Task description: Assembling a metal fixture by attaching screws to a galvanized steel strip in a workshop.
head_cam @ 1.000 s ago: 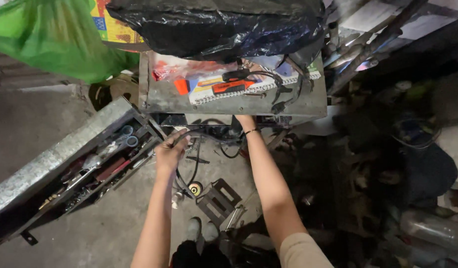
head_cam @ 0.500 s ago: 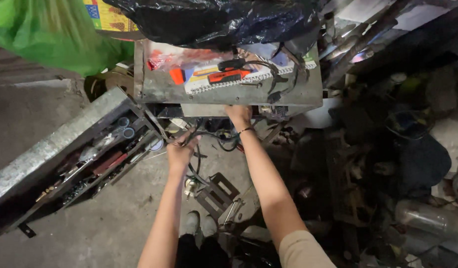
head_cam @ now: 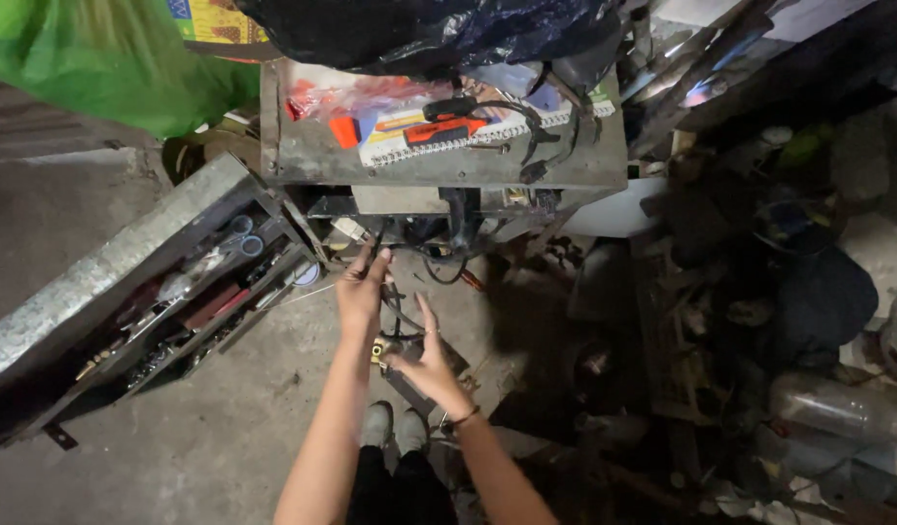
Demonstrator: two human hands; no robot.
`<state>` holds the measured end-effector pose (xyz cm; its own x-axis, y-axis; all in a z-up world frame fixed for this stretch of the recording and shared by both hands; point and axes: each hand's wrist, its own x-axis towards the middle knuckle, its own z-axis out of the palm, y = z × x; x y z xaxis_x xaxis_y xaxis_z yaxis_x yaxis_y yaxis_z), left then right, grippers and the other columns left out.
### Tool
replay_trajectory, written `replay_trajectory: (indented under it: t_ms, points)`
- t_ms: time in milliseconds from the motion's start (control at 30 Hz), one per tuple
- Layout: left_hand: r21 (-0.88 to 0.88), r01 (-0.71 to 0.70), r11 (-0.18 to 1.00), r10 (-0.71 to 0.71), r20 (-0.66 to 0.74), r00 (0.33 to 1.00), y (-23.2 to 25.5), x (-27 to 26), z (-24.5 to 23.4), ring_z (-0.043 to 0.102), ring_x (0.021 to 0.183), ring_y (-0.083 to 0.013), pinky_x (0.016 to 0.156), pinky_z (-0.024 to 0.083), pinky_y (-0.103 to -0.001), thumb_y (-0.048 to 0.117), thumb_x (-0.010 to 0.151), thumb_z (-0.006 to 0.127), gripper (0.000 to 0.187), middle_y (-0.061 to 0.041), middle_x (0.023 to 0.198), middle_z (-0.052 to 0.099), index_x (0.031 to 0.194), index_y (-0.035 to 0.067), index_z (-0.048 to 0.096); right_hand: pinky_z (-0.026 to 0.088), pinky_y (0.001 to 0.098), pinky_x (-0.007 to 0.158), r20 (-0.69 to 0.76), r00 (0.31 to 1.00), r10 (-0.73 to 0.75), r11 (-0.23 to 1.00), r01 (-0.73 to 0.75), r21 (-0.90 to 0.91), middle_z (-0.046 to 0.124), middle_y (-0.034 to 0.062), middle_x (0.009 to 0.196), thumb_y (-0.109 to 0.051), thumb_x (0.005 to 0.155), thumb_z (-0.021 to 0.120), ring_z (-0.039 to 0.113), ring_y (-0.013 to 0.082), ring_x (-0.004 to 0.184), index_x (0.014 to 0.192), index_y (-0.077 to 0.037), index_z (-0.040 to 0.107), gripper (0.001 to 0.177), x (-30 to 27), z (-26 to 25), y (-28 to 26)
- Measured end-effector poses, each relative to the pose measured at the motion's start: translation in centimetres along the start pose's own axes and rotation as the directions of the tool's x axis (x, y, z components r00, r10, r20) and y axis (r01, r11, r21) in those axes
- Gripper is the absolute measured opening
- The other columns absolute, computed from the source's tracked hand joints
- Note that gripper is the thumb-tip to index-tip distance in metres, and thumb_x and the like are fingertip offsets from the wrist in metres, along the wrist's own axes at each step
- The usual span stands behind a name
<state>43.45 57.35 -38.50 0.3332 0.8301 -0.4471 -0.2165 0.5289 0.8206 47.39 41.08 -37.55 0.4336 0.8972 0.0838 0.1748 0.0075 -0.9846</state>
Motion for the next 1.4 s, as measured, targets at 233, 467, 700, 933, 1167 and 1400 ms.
replay_trajectory:
  t_ms: [233, 467, 700, 933, 1167, 1400]
  points:
    - [0.105, -0.047, 0.993, 0.047, 0.007, 0.999, -1.8, -4.5, -0.3, 0.064, 0.072, -0.0037, 0.066, 0.05, -0.019, 0.018, 0.097, 0.069, 0.053, 0.002, 0.091, 0.075, 0.147, 0.007, 0.056, 0.037, 0.0386, 0.121, -0.224, 0.951, 0.213, 0.958, -0.159, 0.239, 0.039, 0.0149, 0.165, 0.004, 0.089, 0.066, 0.038, 0.0286, 0.152, 0.162, -0.004, 0.034, 0.079, -1.3, 2.6, 9.0]
    - [0.117, -0.058, 0.991, 0.044, 0.114, 0.992, -1.6, -8.1, 0.8, 0.061, 0.079, -0.0096, 0.072, 0.047, -0.024, 0.012, 0.101, 0.062, 0.058, -0.005, 0.11, 0.078, 0.156, 0.011, 0.045, 0.053, 0.0322, 0.098, -0.179, 0.914, 0.364, 0.884, -0.279, 0.375, 0.034, 0.0026, 0.152, -0.003, 0.077, 0.072, 0.051, 0.0174, 0.129, 0.158, -0.021, 0.002, 0.109, -2.3, 2.7, 8.1]
    - [0.476, -0.424, 0.771, 0.266, 0.365, 0.892, 1.4, -12.5, 4.4, 0.071, 0.091, -0.0172, 0.087, 0.05, -0.031, 0.009, 0.099, 0.068, 0.058, -0.01, 0.114, 0.081, 0.154, 0.01, 0.048, 0.047, 0.0427, 0.104, -0.251, 0.949, 0.189, 0.981, -0.194, 0.003, 0.046, 0.0191, 0.146, -0.027, 0.093, 0.075, 0.049, 0.0291, 0.128, 0.154, -0.002, 0.026, 0.082, -3.8, 7.1, 16.9]
    - [0.41, -0.749, 0.521, 0.428, 0.633, 0.645, 5.0, -12.5, 6.8, 0.071, 0.111, -0.0327, 0.094, 0.057, -0.035, 0.003, 0.095, 0.061, 0.048, -0.019, 0.126, 0.072, 0.143, 0.01, 0.059, 0.039, 0.0543, 0.117, -0.155, 0.941, 0.3, 0.609, -0.064, 0.791, 0.041, 0.0186, 0.155, -0.024, 0.102, 0.047, 0.042, 0.0373, 0.144, 0.152, -0.019, 0.019, 0.058, 4.8, 6.3, 0.3]
    - [0.651, -0.678, 0.341, 0.474, 0.504, 0.722, 6.5, -5.0, 6.7, 0.07, 0.091, -0.0372, 0.085, 0.053, -0.046, 0.01, 0.093, 0.063, 0.046, -0.019, 0.099, 0.075, 0.139, 0.011, 0.064, 0.029, 0.0432, 0.122, -0.079, 0.985, 0.154, 0.345, 0.021, 0.938, 0.042, 0.025, 0.158, -0.051, 0.111, 0.02, 0.043, 0.0337, 0.145, 0.152, 0.002, 0.039, 0.07, 11.1, 2.4, 2.2]
    - [0.646, -0.215, 0.732, 0.147, 0.158, 0.976, 4.1, 3.1, 4.4, 0.068, 0.073, -0.0223, 0.07, 0.054, -0.037, 0.027, 0.102, 0.054, 0.035, -0.017, 0.091, 0.072, 0.132, 0.011, 0.061, 0.044, 0.0402, 0.084, -0.027, 0.779, 0.626, 0.599, -0.459, 0.656, 0.06, 0.0129, 0.124, -0.043, 0.12, 0.046, 0.054, 0.0233, 0.098, 0.156, 0.005, 0.045, 0.059, 12.0, 0.0, 13.8]
